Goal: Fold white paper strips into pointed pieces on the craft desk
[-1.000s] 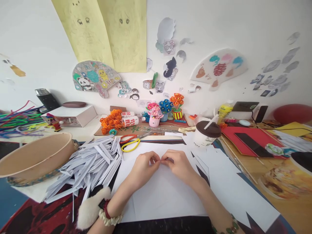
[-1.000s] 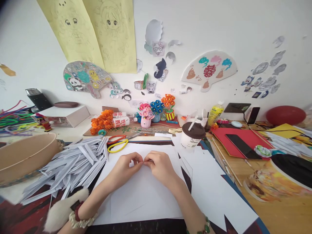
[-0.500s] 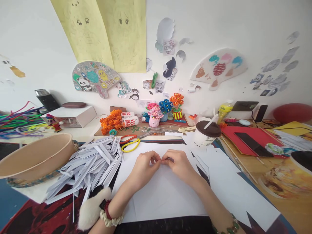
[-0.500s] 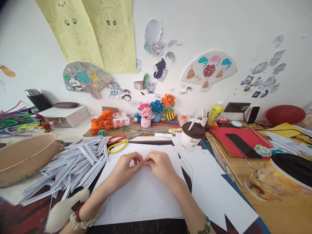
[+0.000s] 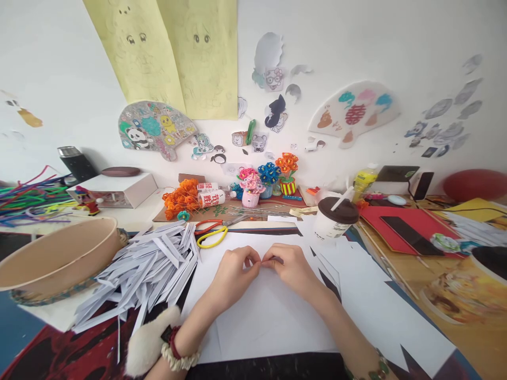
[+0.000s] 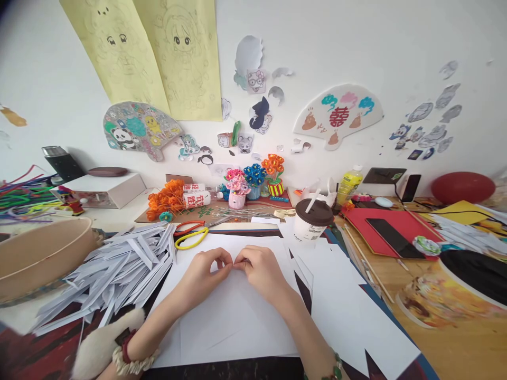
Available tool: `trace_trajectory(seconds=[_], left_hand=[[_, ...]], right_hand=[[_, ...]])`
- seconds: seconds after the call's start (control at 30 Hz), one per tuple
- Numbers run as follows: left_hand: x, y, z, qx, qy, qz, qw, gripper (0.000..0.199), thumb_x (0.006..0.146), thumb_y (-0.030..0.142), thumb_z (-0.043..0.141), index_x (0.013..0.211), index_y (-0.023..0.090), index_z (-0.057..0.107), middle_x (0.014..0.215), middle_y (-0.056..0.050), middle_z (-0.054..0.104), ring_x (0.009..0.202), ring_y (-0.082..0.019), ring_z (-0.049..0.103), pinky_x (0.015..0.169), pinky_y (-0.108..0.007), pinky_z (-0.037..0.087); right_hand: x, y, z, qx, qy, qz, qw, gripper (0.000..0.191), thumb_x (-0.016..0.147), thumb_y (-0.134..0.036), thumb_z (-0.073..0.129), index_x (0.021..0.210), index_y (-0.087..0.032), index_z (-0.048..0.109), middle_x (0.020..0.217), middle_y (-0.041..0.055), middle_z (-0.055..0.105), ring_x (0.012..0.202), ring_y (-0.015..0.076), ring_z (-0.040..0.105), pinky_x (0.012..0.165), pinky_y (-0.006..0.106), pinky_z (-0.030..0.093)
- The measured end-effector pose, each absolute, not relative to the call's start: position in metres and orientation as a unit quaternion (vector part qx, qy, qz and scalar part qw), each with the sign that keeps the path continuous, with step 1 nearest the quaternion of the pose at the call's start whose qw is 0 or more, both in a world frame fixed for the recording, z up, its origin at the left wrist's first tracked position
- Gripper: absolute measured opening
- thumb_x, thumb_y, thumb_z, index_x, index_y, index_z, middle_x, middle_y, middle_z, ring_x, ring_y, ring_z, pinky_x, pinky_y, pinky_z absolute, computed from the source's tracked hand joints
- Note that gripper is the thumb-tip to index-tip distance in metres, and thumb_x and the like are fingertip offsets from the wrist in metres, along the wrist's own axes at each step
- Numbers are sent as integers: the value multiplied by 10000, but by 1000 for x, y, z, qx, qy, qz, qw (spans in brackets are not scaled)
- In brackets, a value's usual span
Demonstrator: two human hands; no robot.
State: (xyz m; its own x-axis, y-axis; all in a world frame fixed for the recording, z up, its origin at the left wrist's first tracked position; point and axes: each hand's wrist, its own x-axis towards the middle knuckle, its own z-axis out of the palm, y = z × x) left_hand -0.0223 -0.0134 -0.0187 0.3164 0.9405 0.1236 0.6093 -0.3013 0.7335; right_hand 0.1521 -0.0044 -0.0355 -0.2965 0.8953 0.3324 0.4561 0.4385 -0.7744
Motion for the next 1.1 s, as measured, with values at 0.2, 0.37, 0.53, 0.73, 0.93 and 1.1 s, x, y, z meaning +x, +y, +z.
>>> trace_trajectory(seconds=[0.2,0.37,0.53,0.73,0.93,1.1], left_hand=[[-25,-13,-14,754,517,281,293,123,790,205,505,757,196,622,805,-6,689,749,-163,573,700,-273,415],[-26,-13,-14,755,513,282,294,128,790,211,501,757,195,623,797,-11,686,745,-167,571,688,-275,416],[-28,-12,-13,755,509,286,297,125,792,208,508,756,194,627,791,-10,683,740,-166,568,693,-276,421],[-27,-13,-9,753,512,284,300,118,787,196,514,747,194,625,784,-3,681,738,-162,566,683,-268,418],[-28,-14,-8,752,509,291,301,119,784,193,514,743,193,626,791,-5,687,733,-161,569,694,-271,424],[-28,-14,-7,750,507,296,305,122,785,208,515,743,194,628,783,-8,686,733,-163,573,694,-273,433]], right_hand=[[156,-3,-35,-459,-751,264,394,198,757,-44,590,641,-200,627,680,-8,651,647,145,582,617,260,429],[158,-2,-35,-456,-754,258,397,199,765,-58,581,641,-205,636,684,-3,658,649,153,592,614,264,444],[161,1,-37,-447,-759,246,403,194,766,-75,574,652,-211,653,696,7,672,661,167,612,606,273,465],[161,1,-36,-451,-754,252,406,187,766,-81,577,655,-211,652,688,0,665,651,160,610,604,269,467],[164,2,-37,-447,-756,246,411,184,778,-92,573,656,-208,648,695,7,673,648,162,612,604,270,473],[167,3,-37,-447,-755,246,412,177,782,-102,583,658,-210,649,702,11,679,665,168,621,603,269,479]])
